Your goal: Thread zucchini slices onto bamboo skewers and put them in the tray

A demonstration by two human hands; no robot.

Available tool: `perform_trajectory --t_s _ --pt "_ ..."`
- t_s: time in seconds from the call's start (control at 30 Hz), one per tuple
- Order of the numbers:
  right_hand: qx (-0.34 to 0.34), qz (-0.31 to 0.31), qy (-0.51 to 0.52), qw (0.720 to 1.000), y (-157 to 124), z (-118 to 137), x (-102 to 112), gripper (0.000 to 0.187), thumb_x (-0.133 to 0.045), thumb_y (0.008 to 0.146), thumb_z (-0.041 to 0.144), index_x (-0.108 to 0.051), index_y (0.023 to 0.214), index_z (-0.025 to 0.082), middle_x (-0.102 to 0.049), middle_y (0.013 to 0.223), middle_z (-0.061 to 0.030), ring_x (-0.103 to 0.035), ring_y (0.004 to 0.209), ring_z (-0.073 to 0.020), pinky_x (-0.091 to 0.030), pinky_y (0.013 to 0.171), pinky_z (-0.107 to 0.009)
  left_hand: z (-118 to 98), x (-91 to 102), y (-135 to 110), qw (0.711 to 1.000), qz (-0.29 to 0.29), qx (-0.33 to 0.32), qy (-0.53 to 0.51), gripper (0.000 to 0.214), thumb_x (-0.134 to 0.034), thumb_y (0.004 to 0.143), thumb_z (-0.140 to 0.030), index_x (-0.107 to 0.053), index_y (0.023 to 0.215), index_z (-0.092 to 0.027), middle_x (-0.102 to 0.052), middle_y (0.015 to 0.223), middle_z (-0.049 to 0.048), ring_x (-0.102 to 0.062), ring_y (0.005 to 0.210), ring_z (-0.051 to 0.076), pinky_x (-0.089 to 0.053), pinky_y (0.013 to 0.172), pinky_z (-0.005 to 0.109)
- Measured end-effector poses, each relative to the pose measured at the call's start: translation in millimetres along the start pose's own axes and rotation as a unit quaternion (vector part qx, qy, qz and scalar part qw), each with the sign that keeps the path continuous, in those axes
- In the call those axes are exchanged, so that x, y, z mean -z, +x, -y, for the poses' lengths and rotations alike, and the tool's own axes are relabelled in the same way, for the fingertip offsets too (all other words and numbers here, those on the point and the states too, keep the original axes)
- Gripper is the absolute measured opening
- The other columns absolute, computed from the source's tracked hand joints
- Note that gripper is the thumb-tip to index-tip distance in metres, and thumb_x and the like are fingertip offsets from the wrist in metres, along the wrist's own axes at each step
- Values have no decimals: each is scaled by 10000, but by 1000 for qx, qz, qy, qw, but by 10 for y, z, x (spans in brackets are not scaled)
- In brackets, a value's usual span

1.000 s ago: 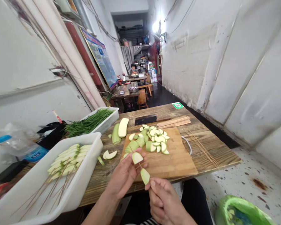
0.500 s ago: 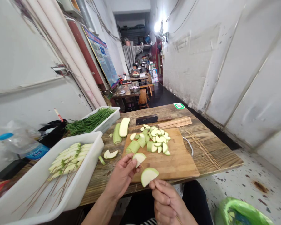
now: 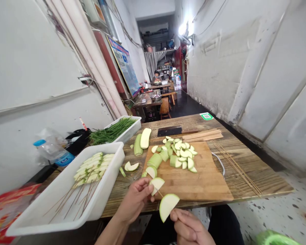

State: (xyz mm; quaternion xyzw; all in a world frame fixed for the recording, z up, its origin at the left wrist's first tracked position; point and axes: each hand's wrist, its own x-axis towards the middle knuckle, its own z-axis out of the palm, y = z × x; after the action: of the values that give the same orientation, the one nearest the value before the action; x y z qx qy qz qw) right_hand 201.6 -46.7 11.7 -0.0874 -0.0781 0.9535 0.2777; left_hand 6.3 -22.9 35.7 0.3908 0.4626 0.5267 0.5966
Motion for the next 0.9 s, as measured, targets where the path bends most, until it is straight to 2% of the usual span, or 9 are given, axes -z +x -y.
perform_trajectory --t_s 0.1,0.2,0.27,0.33,0.4,0.47,0.53,0.73,0.9 --pt "-4 1 10 1000 -28 -3 -12 269 -714 783 259 -534 611 157 -293 323 149 -100 223 22 -146 240 -101 -1 132 -10 979 -56 -74 181 214 -689 710 -353 -616 714 -152 -570 617 -8 -506 560 102 -413 547 218" --pt "10 -17 -1 1000 -67 12 -13 259 -731 762 255 -538 618 162 -293 346 149 -98 235 22 -148 244 -105 -36 333 30 916 -193 -132 326 210 -608 769 -385 -631 815 -182 -628 707 14 -550 624 140 -432 612 247" --pt "23 -45 -17 999 -88 22 -30 234 -749 741 254 -552 648 167 -290 366 152 -87 250 24 -146 248 -102 -79 521 88 832 -303 -179 430 232 -560 798 -374 -630 911 -185 -655 802 49 -575 694 174 -446 690 287" --pt "27 -76 -38 996 -101 30 -71 216 -757 730 279 -571 694 173 -279 370 156 -79 261 23 -135 250 -96 -132 724 165 726 -360 -232 538 248 -510 822 -322 -625 962 -153 -653 855 97 -582 779 215 -438 780 337" --pt "23 -95 -59 993 -103 34 -121 226 -765 713 307 -582 732 176 -275 366 159 -83 265 22 -124 248 -92 -175 879 244 653 -333 -242 635 245 -474 825 -241 -625 975 -120 -642 926 145 -576 887 256 -417 845 378" --pt "30 -107 -68 992 -96 32 -152 225 -760 713 302 -574 726 176 -274 366 160 -78 266 24 -114 244 -91 -183 928 305 621 -270 -201 708 251 -475 810 -201 -632 978 -102 -622 1019 186 -569 959 294 -406 858 415" --pt "51 -118 -61 990 -80 24 -148 223 -742 731 274 -548 683 175 -273 376 158 -69 273 26 -116 246 -90 -139 851 338 618 -230 -177 731 287 -478 825 -241 -626 1032 -108 -594 1130 200 -552 1035 313 -386 884 441" --pt "69 -123 -48 989 -34 2 -38 218 -729 746 268 -542 677 179 -324 392 150 -75 271 21 -106 235 -106 178 375 351 687 -174 -186 681 609 -611 741 -455 -468 1260 -170 -603 1196 148 -514 1127 299 -297 953 477" --pt "72 -133 -67 986 -46 14 -41 194 -701 771 281 -552 697 180 -333 400 146 -87 270 19 -114 238 -105 257 278 359 701 -162 -188 668 407 -586 773 -343 -553 1145 -180 -652 1105 131 -547 1077 280 -283 941 464"
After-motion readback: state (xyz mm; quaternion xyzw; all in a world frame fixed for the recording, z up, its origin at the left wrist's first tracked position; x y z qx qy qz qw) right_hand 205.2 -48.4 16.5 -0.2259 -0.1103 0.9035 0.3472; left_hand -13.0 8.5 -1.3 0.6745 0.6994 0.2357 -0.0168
